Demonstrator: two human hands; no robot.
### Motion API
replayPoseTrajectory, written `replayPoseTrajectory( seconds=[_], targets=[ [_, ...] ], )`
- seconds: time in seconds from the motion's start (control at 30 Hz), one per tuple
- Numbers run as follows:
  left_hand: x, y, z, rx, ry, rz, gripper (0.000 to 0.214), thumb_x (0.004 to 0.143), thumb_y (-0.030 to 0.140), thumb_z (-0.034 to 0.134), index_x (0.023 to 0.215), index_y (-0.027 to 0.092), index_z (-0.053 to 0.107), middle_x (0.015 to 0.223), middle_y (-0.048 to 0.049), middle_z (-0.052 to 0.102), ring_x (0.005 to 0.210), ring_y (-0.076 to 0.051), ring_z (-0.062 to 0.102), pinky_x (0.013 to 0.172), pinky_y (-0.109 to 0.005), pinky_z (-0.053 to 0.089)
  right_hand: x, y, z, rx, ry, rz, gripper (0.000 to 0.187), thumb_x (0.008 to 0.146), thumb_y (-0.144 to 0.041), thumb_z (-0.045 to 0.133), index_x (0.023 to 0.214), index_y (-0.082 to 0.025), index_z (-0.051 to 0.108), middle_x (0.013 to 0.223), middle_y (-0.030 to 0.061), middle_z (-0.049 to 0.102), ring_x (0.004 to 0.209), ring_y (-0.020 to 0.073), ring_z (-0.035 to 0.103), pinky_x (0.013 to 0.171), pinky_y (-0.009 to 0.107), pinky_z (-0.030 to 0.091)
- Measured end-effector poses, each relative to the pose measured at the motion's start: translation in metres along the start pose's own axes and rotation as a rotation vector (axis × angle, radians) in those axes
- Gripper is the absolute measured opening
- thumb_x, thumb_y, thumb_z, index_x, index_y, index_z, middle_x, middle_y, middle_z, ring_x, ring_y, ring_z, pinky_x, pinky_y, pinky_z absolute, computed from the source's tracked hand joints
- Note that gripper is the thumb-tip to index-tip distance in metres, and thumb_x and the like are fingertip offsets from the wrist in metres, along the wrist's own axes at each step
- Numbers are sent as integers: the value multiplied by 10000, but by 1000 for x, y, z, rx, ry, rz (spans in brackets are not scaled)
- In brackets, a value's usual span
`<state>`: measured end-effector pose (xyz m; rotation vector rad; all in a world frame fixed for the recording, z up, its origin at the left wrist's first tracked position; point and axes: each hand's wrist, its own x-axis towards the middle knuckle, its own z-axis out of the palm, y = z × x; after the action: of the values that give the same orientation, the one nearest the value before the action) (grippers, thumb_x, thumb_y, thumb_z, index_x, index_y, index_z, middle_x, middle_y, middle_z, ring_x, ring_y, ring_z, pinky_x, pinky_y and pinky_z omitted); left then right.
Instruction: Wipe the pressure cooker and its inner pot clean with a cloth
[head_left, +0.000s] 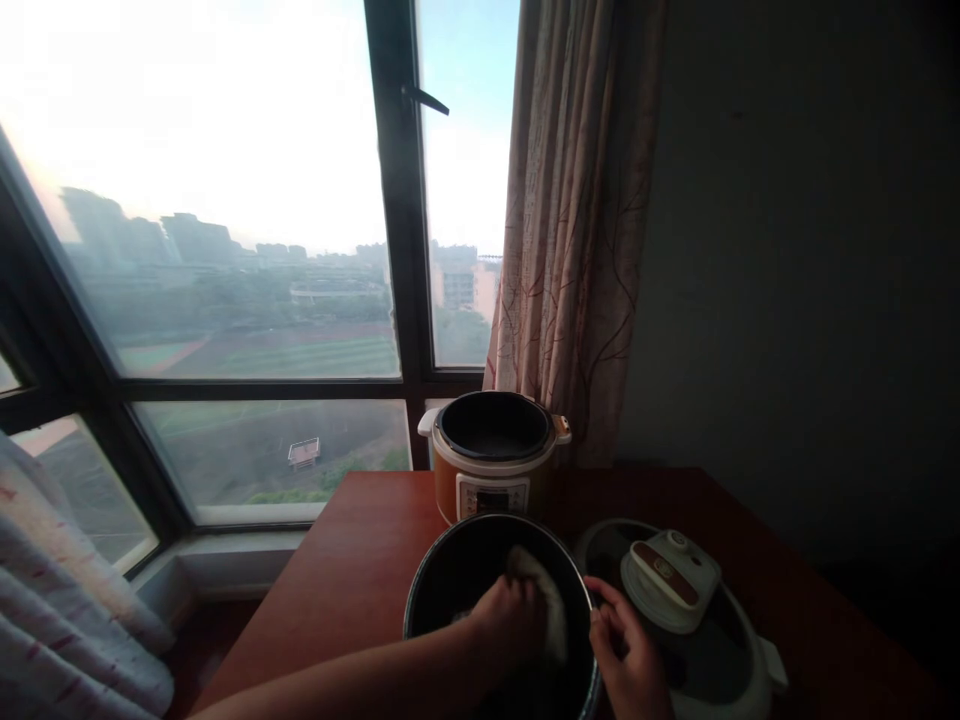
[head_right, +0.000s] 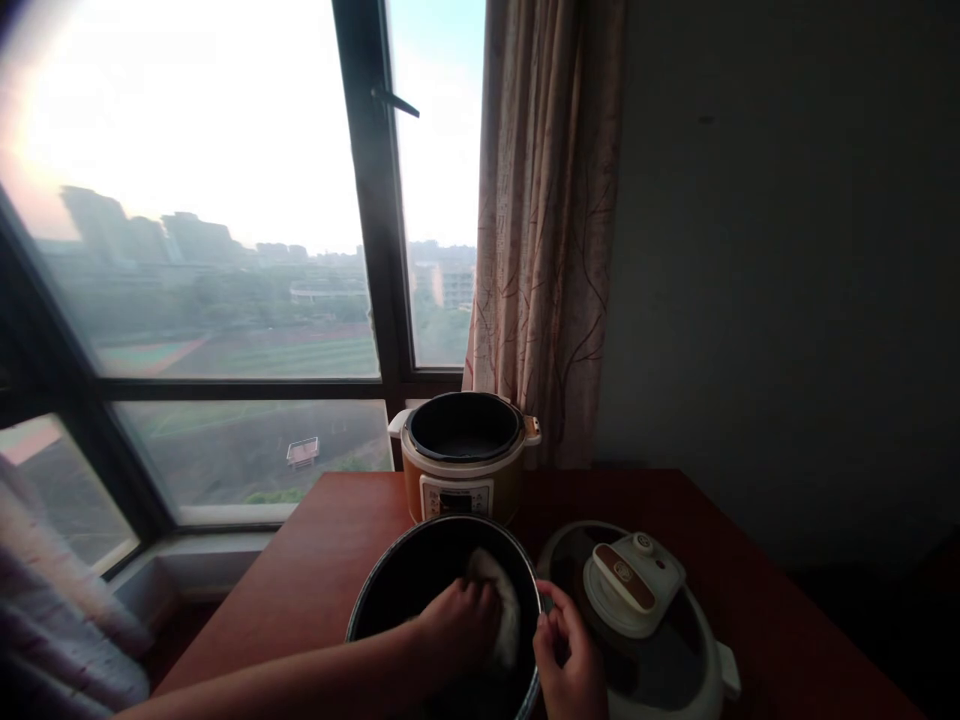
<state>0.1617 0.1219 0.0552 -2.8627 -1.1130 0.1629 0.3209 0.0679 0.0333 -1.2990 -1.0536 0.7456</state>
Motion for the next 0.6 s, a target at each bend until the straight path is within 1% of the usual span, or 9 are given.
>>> replayPoseTrajectory(
  seconds=[0.1, 0.13, 0.2, 0.3, 0.37, 0.4, 0.47, 0.53, 0.6],
  targets=[
    [3, 24, 15, 223, 82, 286, 367, 926, 250, 515, 1185, 66, 699, 1112, -238, 733, 995, -350, 694, 696, -461, 530, 0, -1, 2, -2, 13, 7, 550, 815, -640, 559, 1082, -180, 698, 566, -37, 471, 543, 166, 452, 564, 274, 424],
    [5, 30, 18, 244, 74, 361, 349, 912, 269, 546, 1152, 91, 726, 1096, -211, 750, 994, -342, 694, 688, -459, 528, 0, -1, 3, -6, 19, 8, 562, 812, -647, 553, 1084, -176, 695, 565, -39, 470, 546, 168, 462, 563, 274, 422],
    [7, 36, 22, 255, 29, 437, 280, 875, 270, 608, 1063, 151, 776, 1016, -145, 786, 923, -311, 711, 685, -440, 528, 0, -2, 3, -22, 34, -1, 580, 813, -653, 538, 1092, -166, 686, 574, -41, 475, 557, 171, 481, 578, 277, 429],
    [-3, 29, 19, 235, 54, 467, 228, 822, 244, 676, 1007, 192, 799, 998, -86, 802, 867, -268, 724, 772, -404, 531, 1, 0, 2, -54, 43, -17, 585, 822, -642, 527, 1114, -159, 677, 591, -44, 483, 555, 163, 468, 595, 280, 433],
    [-17, 16, 11, 186, 76, 498, 198, 738, 235, 757, 920, 177, 809, 1032, -86, 800, 917, -270, 723, 827, -379, 526, 2, 1, 1, -57, 30, -16, 571, 821, -627, 539, 1124, -162, 674, 595, -49, 476, 551, 157, 448, 586, 278, 420],
    [-25, 9, 7, 150, 63, 503, 176, 692, 216, 786, 861, 173, 809, 1019, -90, 802, 918, -273, 725, 818, -367, 528, 3, 1, 0, -54, 20, -15, 562, 819, -618, 549, 1126, -165, 673, 597, -53, 469, 551, 154, 440, 584, 278, 414],
    [-39, -8, 0, 53, -31, 451, 136, 606, 191, 813, 740, 188, 789, 908, -90, 811, 806, -275, 737, 694, -354, 530, 3, 2, -1, -44, 9, -14, 547, 813, -600, 569, 1134, -168, 671, 597, -59, 450, 552, 150, 431, 582, 278, 409],
    [-46, -23, -6, -91, -139, 352, 119, 556, 189, 789, 663, 228, 758, 777, -73, 800, 673, -276, 723, 565, -339, 489, 3, 3, -2, -39, 8, -12, 542, 810, -585, 582, 1146, -168, 669, 595, -61, 448, 552, 149, 429, 582, 280, 411],
    [-49, -36, -10, -280, -249, 254, 97, 522, 178, 737, 554, 261, 698, 624, -36, 754, 582, -267, 688, 515, -319, 446, 4, 4, -3, -36, 3, -8, 549, 814, -576, 584, 1167, -163, 663, 586, -60, 459, 548, 149, 433, 583, 281, 418]
  ],
)
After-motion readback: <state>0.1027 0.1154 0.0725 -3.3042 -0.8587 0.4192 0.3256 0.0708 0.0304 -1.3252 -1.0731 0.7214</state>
